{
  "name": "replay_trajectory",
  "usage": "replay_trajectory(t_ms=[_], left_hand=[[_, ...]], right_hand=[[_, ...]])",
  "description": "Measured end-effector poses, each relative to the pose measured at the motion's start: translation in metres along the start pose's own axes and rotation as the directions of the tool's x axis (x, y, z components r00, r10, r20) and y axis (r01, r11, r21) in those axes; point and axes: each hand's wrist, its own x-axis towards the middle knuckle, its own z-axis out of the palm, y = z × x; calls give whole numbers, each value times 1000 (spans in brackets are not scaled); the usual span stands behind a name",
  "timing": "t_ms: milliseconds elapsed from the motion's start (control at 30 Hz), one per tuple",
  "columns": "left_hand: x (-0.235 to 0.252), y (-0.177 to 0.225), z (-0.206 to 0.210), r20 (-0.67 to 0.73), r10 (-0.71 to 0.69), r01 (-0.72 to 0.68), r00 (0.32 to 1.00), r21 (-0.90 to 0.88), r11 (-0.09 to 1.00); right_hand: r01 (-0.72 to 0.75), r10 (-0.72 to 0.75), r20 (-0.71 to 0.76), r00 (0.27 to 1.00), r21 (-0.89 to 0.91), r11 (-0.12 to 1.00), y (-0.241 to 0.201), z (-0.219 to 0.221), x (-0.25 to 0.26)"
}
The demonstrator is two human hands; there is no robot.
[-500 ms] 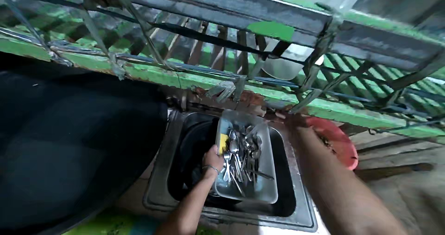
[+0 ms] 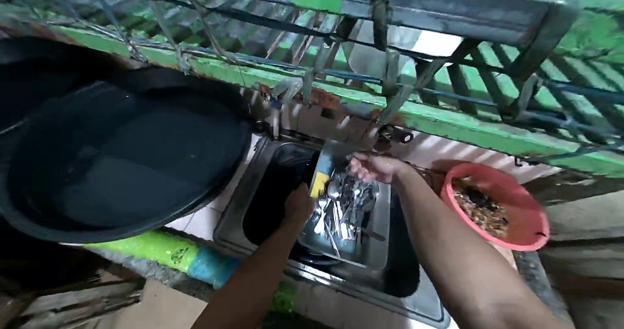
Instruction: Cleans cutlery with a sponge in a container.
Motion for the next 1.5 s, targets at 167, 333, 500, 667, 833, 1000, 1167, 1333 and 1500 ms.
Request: replay_trajectory(t_ms=[167,333,500,667,833,1000,1167,1333,1500], left_hand=[[-3,-1,4,-59,13,-13,998,-4,1000],[-10,4,3,-76,-2,5,997,46,999],[-13,12,10,-140,-32,42,990,69,997],[-21,30,47,-320,341,-271,884,242,931],[28,50,88,-101,319,-269,943,339,902],[59,101,110,2,304,-285,953,355,890],[46,124,114,50,242,-247,969,194,949],[26,107,103,-2,223,-222,975,-130,966],[38,116,93,81,146,-142,986,-50,989]], right_hand=[[6,-5,10,1000,-78,997,-19,10,-9],[63,-157,-339,927,-272,960,12,7,-35],[-281,77,-638,766,-225,933,129,46,-74],[-285,222,-594,773,-13,959,150,59,-75],[-280,203,-583,787,-44,959,154,55,-75],[-288,167,-545,822,-144,947,146,52,-77],[-319,162,-558,814,-196,927,147,55,-71],[-319,163,-569,806,-186,929,146,54,-73],[-311,166,-577,800,-162,936,149,56,-74]])
